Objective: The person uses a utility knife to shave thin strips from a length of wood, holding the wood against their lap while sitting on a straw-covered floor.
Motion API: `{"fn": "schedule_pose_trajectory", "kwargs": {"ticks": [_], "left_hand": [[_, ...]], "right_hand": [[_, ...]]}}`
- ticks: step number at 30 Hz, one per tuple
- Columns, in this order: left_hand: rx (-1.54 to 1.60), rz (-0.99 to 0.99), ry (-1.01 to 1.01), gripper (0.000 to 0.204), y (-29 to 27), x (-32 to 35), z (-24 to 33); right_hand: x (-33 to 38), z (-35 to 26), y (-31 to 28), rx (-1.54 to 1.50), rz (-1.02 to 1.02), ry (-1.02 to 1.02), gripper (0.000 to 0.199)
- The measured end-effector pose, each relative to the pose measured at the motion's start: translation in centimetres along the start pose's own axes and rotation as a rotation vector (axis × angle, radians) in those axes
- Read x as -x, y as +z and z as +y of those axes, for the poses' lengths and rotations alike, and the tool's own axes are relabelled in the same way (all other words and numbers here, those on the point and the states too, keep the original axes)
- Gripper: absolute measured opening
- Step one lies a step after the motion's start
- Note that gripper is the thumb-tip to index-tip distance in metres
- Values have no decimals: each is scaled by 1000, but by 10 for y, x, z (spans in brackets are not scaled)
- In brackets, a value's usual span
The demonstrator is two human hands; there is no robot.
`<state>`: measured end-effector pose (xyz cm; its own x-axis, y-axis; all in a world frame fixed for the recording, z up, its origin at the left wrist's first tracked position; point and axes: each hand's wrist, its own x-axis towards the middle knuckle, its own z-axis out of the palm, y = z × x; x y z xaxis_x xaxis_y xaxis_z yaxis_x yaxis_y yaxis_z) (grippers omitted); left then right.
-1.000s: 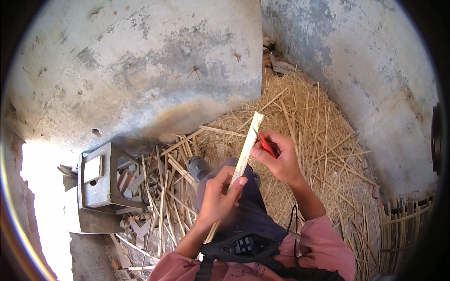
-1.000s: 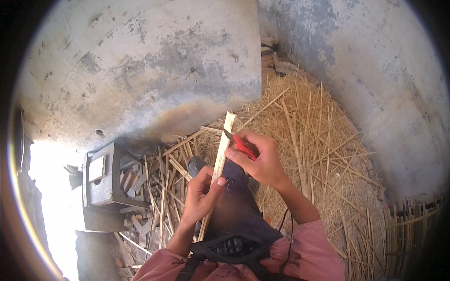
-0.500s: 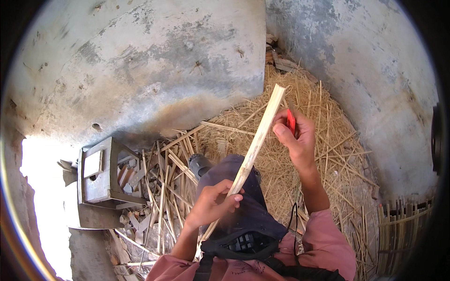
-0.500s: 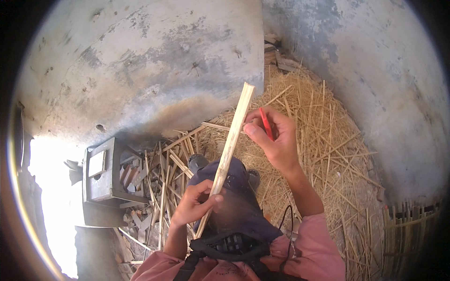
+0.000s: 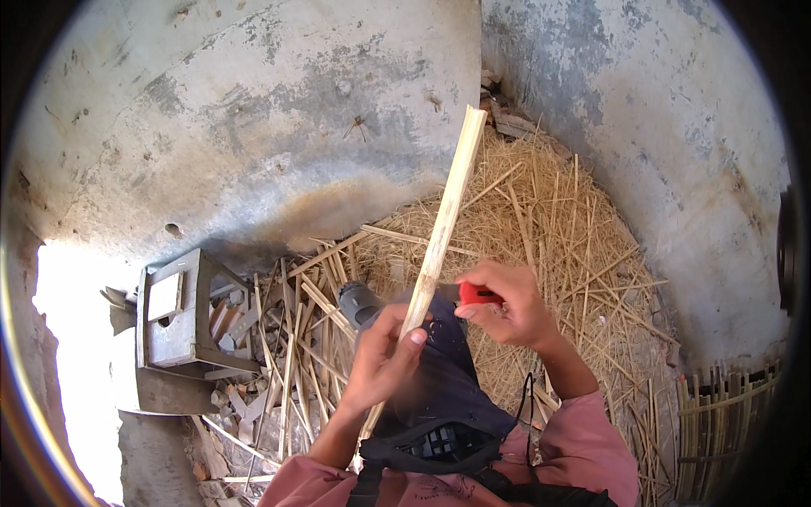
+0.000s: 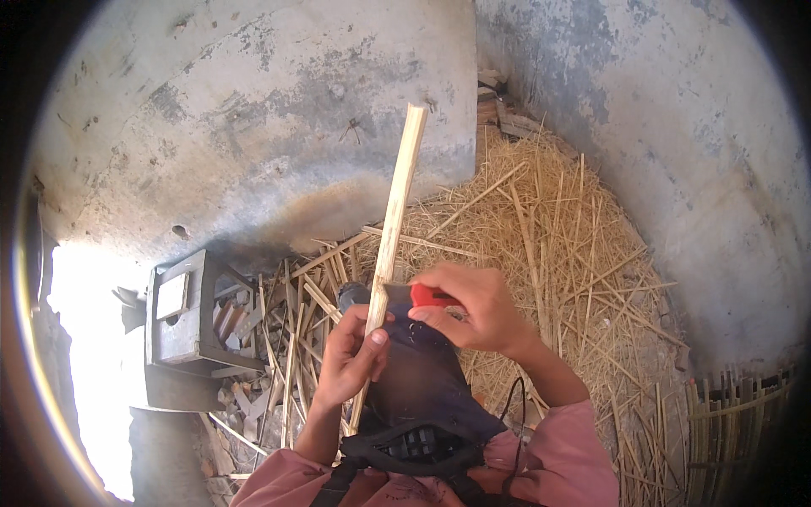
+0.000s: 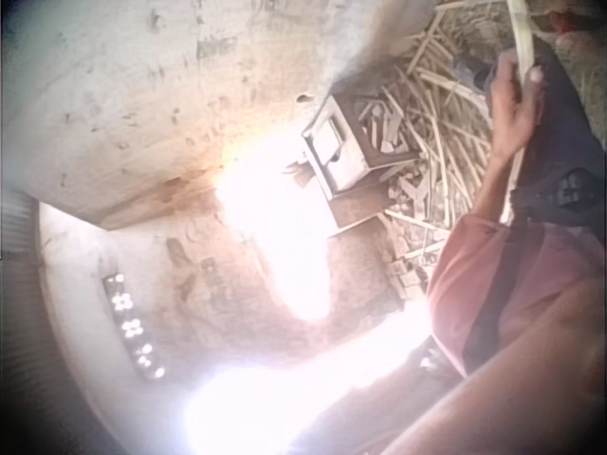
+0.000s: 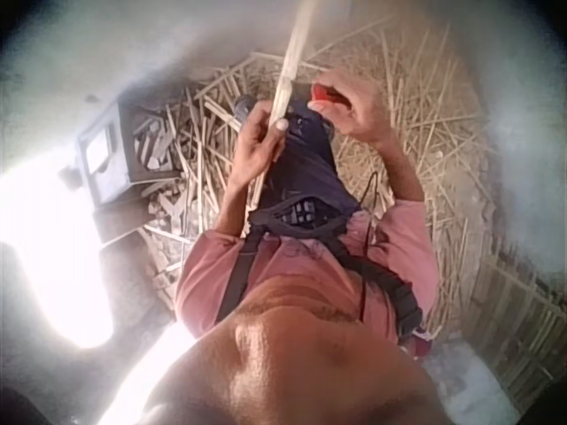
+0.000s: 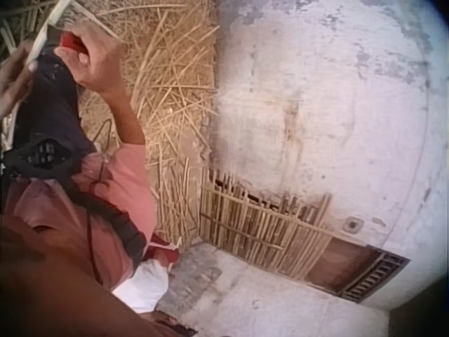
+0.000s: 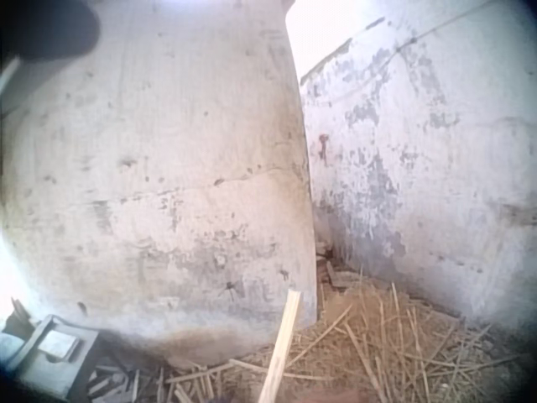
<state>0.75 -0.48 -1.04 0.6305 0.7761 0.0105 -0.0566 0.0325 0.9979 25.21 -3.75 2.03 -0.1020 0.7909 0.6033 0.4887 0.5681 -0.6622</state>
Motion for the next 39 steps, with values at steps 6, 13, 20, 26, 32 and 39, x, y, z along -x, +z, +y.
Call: {"fn": "schedule_pose_trajectory", "kwargs": {"ticks": [6,13,20,26,32,39], "left_hand": [[33,53,96,30,6,-2,2],[89,64,130,42,13,-10,2],[84,108,132,48,13,-12,2],[64,109,147,49,11,-13,-3],[28,77,126,47,12,-13,1],[131,41,112,43,12,-13,-2]], "right_hand": [[5,8,20,141,-10,-111,31],[10,11,29,232,-11,-201,33],[14,8,34,266,15,-187,34],[13,10,33,223,-31,-181,35],[13,9,31,217,-40,-173,35],[17,5,36,268,13,-165,32]]}}
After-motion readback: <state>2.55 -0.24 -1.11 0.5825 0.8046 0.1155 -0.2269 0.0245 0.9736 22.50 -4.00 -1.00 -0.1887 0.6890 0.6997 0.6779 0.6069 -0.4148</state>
